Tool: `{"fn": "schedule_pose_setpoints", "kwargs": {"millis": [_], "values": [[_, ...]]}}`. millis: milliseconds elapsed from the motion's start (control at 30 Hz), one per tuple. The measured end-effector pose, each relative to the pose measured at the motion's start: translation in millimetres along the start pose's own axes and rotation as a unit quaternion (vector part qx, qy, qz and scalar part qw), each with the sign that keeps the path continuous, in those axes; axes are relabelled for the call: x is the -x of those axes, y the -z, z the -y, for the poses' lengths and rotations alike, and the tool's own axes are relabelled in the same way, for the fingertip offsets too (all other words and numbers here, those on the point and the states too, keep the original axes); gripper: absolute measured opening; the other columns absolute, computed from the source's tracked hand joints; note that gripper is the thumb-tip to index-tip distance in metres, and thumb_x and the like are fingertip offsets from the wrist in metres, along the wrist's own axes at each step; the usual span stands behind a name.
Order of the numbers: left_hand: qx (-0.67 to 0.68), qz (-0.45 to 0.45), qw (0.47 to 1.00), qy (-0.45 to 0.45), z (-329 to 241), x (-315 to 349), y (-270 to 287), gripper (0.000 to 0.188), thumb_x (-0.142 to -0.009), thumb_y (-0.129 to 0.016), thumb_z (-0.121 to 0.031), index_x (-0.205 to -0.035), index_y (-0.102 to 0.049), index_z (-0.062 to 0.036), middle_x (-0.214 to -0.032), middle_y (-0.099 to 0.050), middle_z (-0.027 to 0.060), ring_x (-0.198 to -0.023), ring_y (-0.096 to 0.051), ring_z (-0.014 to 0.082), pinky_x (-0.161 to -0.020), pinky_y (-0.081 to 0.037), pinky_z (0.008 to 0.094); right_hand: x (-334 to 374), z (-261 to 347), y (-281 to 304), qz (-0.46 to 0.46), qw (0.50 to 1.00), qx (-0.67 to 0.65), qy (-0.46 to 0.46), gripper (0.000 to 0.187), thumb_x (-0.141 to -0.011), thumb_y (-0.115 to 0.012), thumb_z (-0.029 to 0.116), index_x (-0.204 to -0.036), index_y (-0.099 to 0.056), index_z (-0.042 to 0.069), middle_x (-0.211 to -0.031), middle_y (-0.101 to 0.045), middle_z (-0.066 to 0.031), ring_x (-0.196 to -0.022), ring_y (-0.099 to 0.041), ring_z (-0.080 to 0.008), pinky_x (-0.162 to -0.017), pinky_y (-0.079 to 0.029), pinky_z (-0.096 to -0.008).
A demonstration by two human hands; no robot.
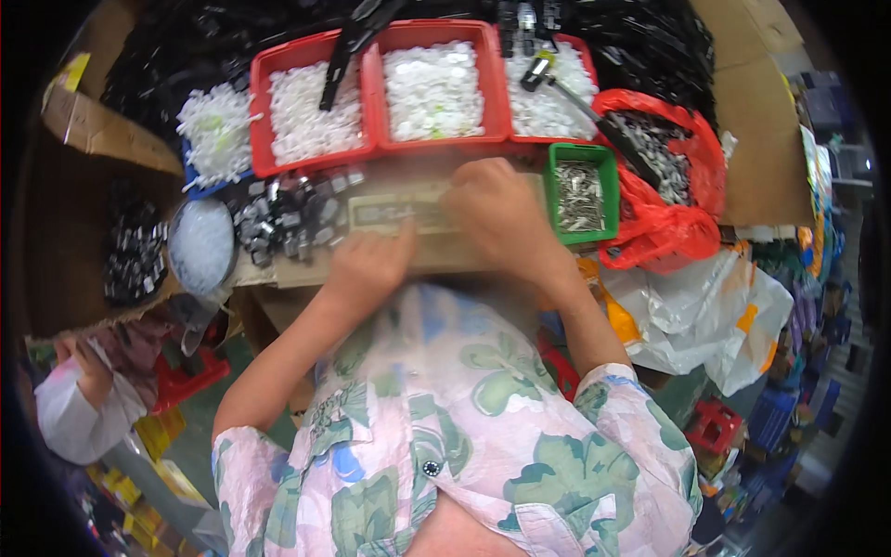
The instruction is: The person assembles small metal lock bodies by inserting white plastic pins and metal components into a yellow jig. They use pliers to press parts into place and a hammer to tap them down, repeating the process for multiple units.
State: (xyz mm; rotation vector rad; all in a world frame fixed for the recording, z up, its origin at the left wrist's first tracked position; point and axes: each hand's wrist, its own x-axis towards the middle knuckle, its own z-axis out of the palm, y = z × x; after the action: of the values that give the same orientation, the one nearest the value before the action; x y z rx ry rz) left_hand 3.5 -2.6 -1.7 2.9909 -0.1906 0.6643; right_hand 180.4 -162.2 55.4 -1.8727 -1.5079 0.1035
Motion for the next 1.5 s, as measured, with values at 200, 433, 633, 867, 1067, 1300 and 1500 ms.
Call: {"fn": "schedule_pose_setpoints", "kwargs": {"millis": [200, 433, 633, 867, 1067, 1300, 1500], "values": [[0.057, 0.004, 0.998, 0.013, 3.3, -4.6, 7.5, 0.039, -0.082, -0.076, -0.014, -0.116, -0.068, 0.0033, -0.062, -0.057, 0.0035, -0.057, -0.056, 0.0193, -0.056, -0.043, 0.0333, 34.6, -43.6, 110.6, -0.158, 0.964, 0.149, -0.155, 0.017, -0.084, -0.069, 0.003, -0.100, -0.072, 0.001, -0.096, -0.067, -0.0155, -0.092, -0.066, -0.0315, -0.084, -0.051, -0.0402], [0.149, -0.013, 0.987, 0.066, 1.2, -7.8, 24.0, 0.039, -0.080, -0.079, -0.011, -0.117, -0.070, -0.0028, -0.062, -0.057, 0.0052, -0.055, -0.056, 0.0220, -0.053, -0.043, 0.0364, 56.3, -141.4, 161.2, -0.078, 0.920, 0.279, -0.264, 0.014, -0.084, -0.071, 0.010, -0.095, -0.071, 0.002, -0.096, -0.067, -0.0164, -0.087, -0.066, -0.0357, -0.079, -0.051, -0.0447], [0.106, -0.037, 0.987, 0.115, 21.8, -6.4, 48.2, 0.031, -0.080, -0.078, -0.011, -0.110, -0.072, -0.0055, -0.061, -0.057, 0.0068, -0.055, -0.057, 0.0241, -0.052, -0.042, 0.0385, 38.7, -171.9, 168.5, 0.064, 0.875, 0.371, -0.305, 0.013, -0.074, -0.073, 0.014, -0.082, -0.069, 0.005, -0.092, -0.068, -0.0187, -0.092, -0.067, -0.0360, -0.077, -0.052, -0.0465], [0.059, -0.115, 0.968, 0.215, 81.2, -10.1, 78.1, 0.021, -0.083, -0.074, -0.011, -0.103, -0.072, -0.0042, -0.070, -0.060, 0.0104, -0.065, -0.061, 0.0287, -0.059, -0.048, 0.0398, 38.7, -151.6, 190.7, 0.013, 0.895, 0.296, -0.333, 0.019, -0.072, -0.066, 0.011, -0.084, -0.063, -0.003, -0.074, -0.064, -0.0177, -0.072, -0.066, -0.0290, -0.068, -0.051, -0.0400], [-0.058, -0.113, 0.963, 0.240, 143.2, -24.0, 74.7, 0.018, -0.082, -0.072, -0.006, -0.099, -0.073, -0.0036, -0.091, -0.062, 0.0112, -0.089, -0.058, 0.0302, -0.077, -0.048, 0.0407, 49.4, -147.3, 188.5, -0.054, 0.938, 0.190, -0.286, 0.023, -0.079, -0.063, 0.005, -0.101, -0.065, -0.001, -0.072, -0.057, -0.0044, -0.065, -0.054, -0.0121, -0.061, -0.046, -0.0298], [-0.100, -0.073, 0.971, 0.205, 172.3, -39.2, 62.4, 0.012, -0.078, -0.072, -0.005, -0.089, -0.069, -0.0033, -0.096, -0.061, 0.0101, -0.096, -0.055, 0.0306, -0.084, -0.047, 0.0415, 51.2, -119.7, 181.6, -0.073, 0.947, 0.143, -0.280, 0.034, -0.083, -0.062, 0.003, -0.117, -0.066, 0.001, -0.077, -0.054, -0.0009, -0.068, -0.050, -0.0099, -0.063, -0.042, -0.0274], [-0.091, -0.094, 0.973, 0.189, 180.4, -38.5, 65.1, 0.015, -0.078, -0.072, -0.005, -0.092, -0.066, -0.0034, -0.100, -0.061, 0.0105, -0.100, -0.055, 0.0325, -0.089, -0.046, 0.0426, 60.5, -115.6, 173.4, -0.101, 0.948, 0.138, -0.270, 0.034, -0.084, -0.064, 0.003, -0.118, -0.067, 0.001, -0.081, -0.057, -0.0014, -0.072, -0.052, -0.0093, -0.067, -0.044, -0.0269]]}}
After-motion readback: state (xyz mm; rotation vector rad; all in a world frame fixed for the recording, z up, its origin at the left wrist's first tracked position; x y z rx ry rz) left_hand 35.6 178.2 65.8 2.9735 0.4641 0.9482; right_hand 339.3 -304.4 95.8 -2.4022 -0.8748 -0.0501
